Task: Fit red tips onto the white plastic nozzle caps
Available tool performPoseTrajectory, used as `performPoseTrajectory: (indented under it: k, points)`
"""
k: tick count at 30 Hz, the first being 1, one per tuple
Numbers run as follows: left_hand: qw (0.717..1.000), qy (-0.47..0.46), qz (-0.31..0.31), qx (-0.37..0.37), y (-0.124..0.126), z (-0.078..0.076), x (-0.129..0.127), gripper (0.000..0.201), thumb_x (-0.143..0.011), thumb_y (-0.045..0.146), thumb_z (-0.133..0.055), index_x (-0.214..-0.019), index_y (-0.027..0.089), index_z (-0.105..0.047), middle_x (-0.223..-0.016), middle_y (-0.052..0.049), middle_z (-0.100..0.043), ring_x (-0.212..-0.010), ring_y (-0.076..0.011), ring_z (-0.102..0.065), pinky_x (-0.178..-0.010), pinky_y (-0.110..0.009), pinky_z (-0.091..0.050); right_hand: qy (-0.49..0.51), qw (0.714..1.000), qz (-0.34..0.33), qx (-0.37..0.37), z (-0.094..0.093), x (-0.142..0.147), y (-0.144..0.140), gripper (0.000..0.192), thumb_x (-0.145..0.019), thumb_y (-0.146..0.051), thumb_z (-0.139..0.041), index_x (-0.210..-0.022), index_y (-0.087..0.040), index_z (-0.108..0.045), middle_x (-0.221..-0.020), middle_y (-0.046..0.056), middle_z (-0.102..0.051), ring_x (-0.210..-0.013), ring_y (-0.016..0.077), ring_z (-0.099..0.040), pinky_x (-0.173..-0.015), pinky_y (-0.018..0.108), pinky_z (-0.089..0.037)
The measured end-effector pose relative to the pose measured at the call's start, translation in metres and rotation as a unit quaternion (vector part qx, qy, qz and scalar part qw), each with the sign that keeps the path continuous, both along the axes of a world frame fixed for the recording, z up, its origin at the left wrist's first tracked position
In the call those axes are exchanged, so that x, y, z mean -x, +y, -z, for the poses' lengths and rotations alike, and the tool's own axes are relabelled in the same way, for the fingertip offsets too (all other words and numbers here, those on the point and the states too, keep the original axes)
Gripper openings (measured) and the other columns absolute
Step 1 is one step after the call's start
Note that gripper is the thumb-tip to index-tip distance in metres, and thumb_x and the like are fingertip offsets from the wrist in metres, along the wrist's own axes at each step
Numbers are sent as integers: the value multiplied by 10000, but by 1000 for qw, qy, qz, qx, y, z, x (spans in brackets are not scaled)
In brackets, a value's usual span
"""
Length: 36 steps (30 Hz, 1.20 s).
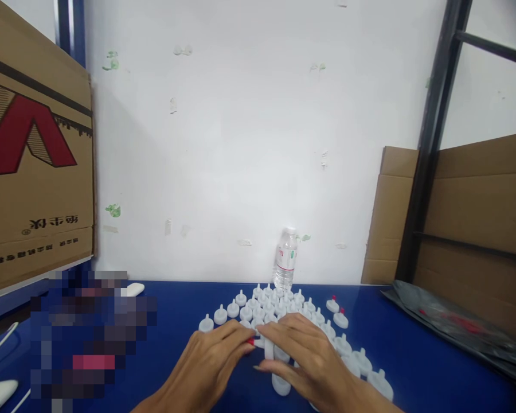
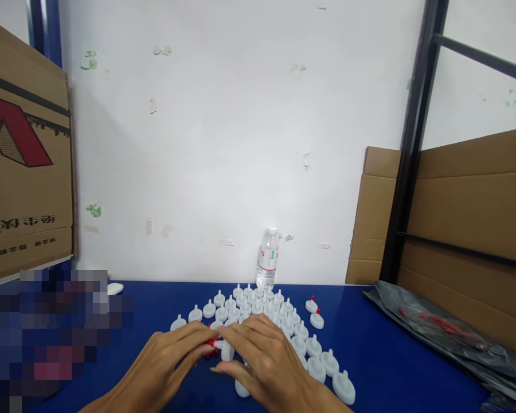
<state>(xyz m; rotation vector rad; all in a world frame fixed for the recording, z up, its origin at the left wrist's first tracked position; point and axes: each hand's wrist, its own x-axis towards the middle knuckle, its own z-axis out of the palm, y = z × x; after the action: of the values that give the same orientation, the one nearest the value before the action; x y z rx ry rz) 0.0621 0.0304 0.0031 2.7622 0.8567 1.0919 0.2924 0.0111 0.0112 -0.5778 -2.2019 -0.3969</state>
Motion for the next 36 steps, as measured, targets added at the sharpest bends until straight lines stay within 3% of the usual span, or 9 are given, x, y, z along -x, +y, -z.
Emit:
performPoseTrajectory:
  k: [6, 10, 15, 18, 20, 23, 26, 30, 36]
  points:
    - [998, -36, 54, -15, -5, 6, -3, 281, -1028, 196, -357, -866, 215, -586, -755, -1, -630, -605, -126, -581, -556, -221, -403, 12, 999, -43, -18, 1, 5, -3, 447, -972, -302, -630, -1365, -132, -502, -1000, 88, -750, -871, 196, -685, -810, 341, -560]
    - [999, -24, 28, 6, -11, 0, -5, 276, -1041, 210, -364, -865, 220, -577, -788, 6, -638, -684, -137, -607, -620, -231, -417, -9, 999, -42, -24, -8, 6, -6, 394, -982, -276, -615, -1335, -126, -528, -1045, 95, -746, -906, 190, -687, -849, 335, -550]
    - [998, 34, -46, 41, -8, -10, -2, 148, -1013, 247, -497, -1118, 284, -594, -988, 9, -649, -830, -158, -640, -682, -254, -418, -33, 996, 61, -60, -31, -10, 1, 223, -972, -138, -552, -1177, -193, -621, -1118, 83, -740, -976, 207, -692, -866, 370, -528]
    - [992, 88, -80, 39, 0, -4, 2, 219, -943, 178, -556, -1119, 299, -605, -1106, -14, -607, -937, -199, -618, -710, -279, -421, 23, 984, 175, -18, -42, -38, 18, 141, -940, -189, -548, -1049, -220, -633, -1044, 68, -748, -949, 229, -693, -844, 385, -520]
    - [987, 111, -101, 57, 6, 3, 5, 217, -904, 152, -582, -1066, 293, -619, -1137, -21, -580, -981, -224, -595, -722, -296, -423, 59, 957, 281, 41, -47, -65, 34, 112, -937, -295, -544, -984, -228, -622, -980, 60, -745, -886, 244, -692, -791, 373, -516]
    - [981, 130, -118, 86, 11, 11, 6, 207, -879, 135, -594, -1024, 282, -617, -1144, -23, -560, -994, -237, -577, -733, -315, -424, 50, 893, 421, 150, -48, -108, 59, 224, -957, -417, -481, -968, -243, -621, -835, 26, -714, -769, 228, -678, -683, 310, -472]
    - [978, 150, -118, 88, 11, 13, 5, 196, -897, 134, -570, -1029, 272, -614, -1141, -31, -555, -990, -235, -572, -727, -313, -422, 55, 859, 481, 167, -42, -150, 80, 246, -904, -421, -532, -905, -212, -662, -960, 105, -702, -924, 276, -663, -758, 329, -446]
    - [975, 163, -132, 74, 10, 12, 3, 180, -918, 151, -554, -1045, 260, -620, -1139, -46, -554, -977, -233, -574, -705, -301, -421, 54, 802, 544, 240, -25, -195, 93, 245, -861, -403, -581, -833, -194, -706, -758, 106, -692, -737, 271, -671, -622, 314, -402]
    - [968, 183, -156, 70, 14, 14, 2, 151, -941, 167, -542, -1013, 252, -643, -1137, -53, -569, -992, -245, -585, -716, -309, -440, 38, 761, 547, 346, 2, -222, 106, 104, -742, -301, -723, -737, -198, -739, -734, 85, -728, -737, 258, -698, -591, 279, -410]
